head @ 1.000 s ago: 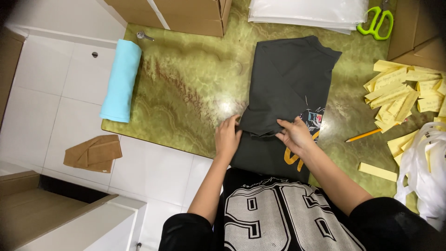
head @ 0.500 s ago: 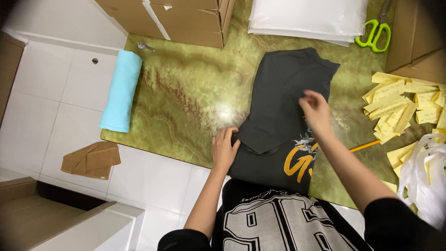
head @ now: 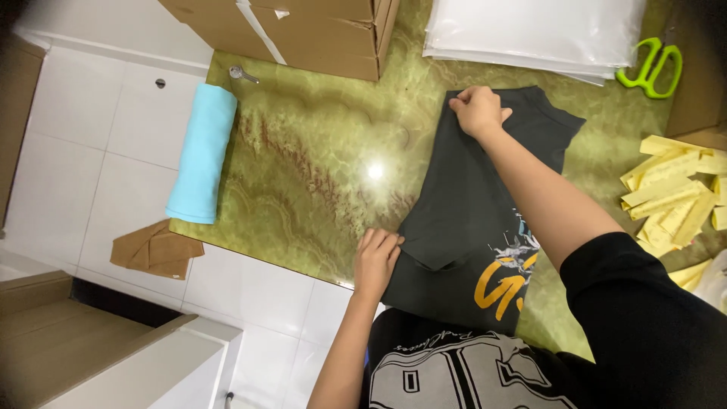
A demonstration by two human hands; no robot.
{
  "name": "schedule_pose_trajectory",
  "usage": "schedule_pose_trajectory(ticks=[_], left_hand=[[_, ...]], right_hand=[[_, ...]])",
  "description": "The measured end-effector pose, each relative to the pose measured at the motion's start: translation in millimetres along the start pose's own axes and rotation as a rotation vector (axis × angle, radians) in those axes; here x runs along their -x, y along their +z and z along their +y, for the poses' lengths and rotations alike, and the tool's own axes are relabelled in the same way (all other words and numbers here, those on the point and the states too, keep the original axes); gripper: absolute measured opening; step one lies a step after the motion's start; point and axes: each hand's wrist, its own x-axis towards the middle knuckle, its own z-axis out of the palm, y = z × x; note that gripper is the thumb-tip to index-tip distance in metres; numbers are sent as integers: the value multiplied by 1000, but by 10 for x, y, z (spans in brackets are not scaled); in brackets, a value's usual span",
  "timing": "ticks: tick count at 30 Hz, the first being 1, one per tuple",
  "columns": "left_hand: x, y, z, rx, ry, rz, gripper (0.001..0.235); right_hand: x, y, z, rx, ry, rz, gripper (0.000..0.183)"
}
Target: The person takes several shirts from a clothing rack, including a light blue shirt, a dark gray shirt, and black shirts. They lay each shirt on a table, fold it neatly by hand, and place the folded items on the table.
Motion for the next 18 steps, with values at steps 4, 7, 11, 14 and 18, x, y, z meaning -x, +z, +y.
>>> schedule_pose_trajectory(ticks=[4,7,11,14,18], left_hand=[[-30,-131,-63,-50,40,-13,16],[-126,-230,-30,2,36,-102,16],[-597,-379,91,240,-82,-102,14],[-1139,-150,41,306,-112,-62,16],[-2093,148,214,361,-256,-120,25]], right_hand=[[-40,13,13,-56,10,36,17],[100,-186,65,-163,-49,1,20],[10,-565,633,-276,-208,168,24],[-60,-886,1426,-171,-270,276,36],[362,-1529,1642,-356,16,-23,72]])
